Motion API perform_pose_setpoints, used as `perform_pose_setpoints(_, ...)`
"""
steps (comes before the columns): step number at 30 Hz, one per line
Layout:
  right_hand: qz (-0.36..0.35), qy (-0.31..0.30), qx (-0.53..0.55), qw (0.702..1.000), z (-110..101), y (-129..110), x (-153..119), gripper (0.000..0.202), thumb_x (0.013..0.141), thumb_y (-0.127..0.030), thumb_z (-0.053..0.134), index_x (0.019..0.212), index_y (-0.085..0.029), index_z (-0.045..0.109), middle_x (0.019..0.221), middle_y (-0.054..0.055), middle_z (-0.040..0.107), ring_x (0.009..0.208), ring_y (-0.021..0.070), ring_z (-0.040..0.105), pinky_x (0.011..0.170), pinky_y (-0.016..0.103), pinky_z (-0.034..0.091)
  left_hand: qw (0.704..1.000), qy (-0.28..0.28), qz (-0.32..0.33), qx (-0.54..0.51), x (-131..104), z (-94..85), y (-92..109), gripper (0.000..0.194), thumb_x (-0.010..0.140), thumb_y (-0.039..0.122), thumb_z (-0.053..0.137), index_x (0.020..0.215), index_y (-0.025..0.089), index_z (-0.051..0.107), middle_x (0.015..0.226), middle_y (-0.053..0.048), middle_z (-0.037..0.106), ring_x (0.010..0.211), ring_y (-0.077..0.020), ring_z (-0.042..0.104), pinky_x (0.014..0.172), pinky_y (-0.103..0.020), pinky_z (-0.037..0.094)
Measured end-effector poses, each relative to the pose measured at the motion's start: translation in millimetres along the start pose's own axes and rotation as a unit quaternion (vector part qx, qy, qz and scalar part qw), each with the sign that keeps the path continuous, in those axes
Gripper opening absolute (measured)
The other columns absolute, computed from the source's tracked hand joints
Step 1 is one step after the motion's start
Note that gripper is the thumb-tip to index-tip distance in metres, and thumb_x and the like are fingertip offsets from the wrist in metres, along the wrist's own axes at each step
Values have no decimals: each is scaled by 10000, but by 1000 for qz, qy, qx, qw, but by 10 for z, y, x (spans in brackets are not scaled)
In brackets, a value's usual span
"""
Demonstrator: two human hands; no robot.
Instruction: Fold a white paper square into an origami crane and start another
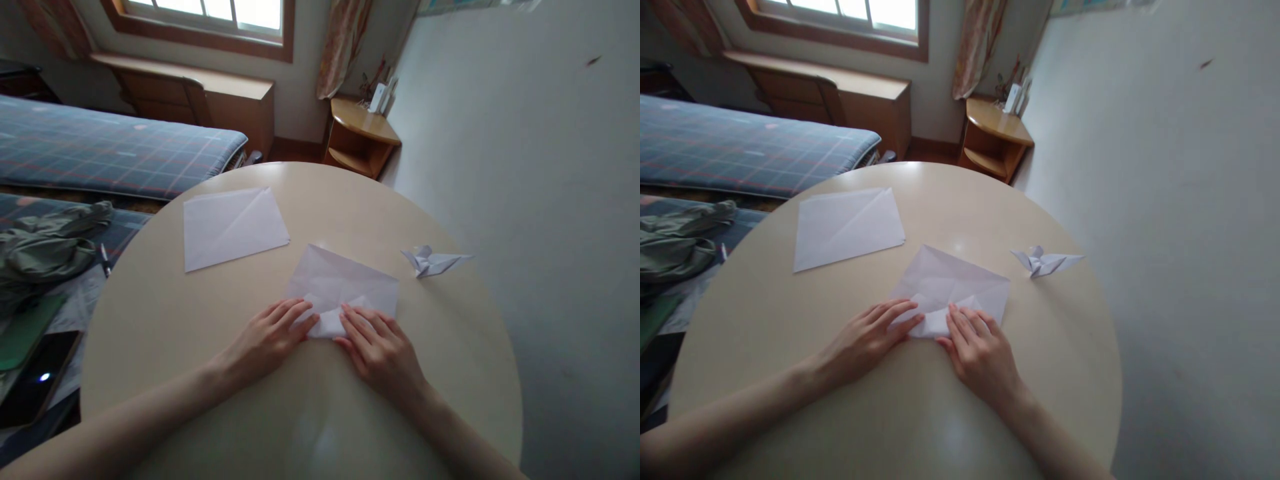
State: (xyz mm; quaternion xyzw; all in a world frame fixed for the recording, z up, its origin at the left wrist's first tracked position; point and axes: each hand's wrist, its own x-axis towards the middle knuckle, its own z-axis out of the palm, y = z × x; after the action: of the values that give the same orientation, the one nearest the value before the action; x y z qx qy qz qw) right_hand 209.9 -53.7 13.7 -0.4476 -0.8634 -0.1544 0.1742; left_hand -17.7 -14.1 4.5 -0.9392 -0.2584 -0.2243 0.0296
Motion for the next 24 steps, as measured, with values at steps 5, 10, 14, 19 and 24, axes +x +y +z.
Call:
perform_pose_setpoints(5,-59,-28,26,998,40,71,-41,290,916,-203,432,1124,-122,618,1165,110,624,1084,223,576,863,340,504,999,20,32,32,-18,-67,98,312,927,72,333,1207,68,470,1059,-116,622,991,-190,584,898,-314,485)
perform_pose_setpoints(10,-85,-45,9,995,-2,76,-34,293,902,-161,454,1154,-137,602,1182,98,612,1064,258,589,781,370,535,997,14,35,70,-126,-62,156,308,913,75,356,1169,81,526,1096,-97,632,1021,-231,589,875,-338,508)
perform_pose_setpoints(14,-87,-43,7,995,1,69,-28,311,904,-147,446,1185,-145,580,1200,97,600,1112,238,559,846,360,509,999,-22,6,34,-195,-33,159,349,920,98,331,1229,79,492,1207,-127,574,1155,-264,509,939,-387,476)
perform_pose_setpoints(19,-88,-45,49,994,-15,62,-49,367,893,-107,430,1246,-133,527,1226,111,580,1151,242,528,885,367,496,999,-40,-24,8,-216,5,170,375,928,150,351,1287,102,443,1287,-144,512,1201,-253,469,964,-388,458)
perform_pose_setpoints(24,-110,-42,54,992,-40,41,-29,385,887,-71,381,1239,-111,530,1241,107,569,1171,224,512,933,356,483,999,-49,-23,1,-183,18,175,379,924,138,348,1290,89,435,1285,-136,513,1198,-259,466,965,-386,461)
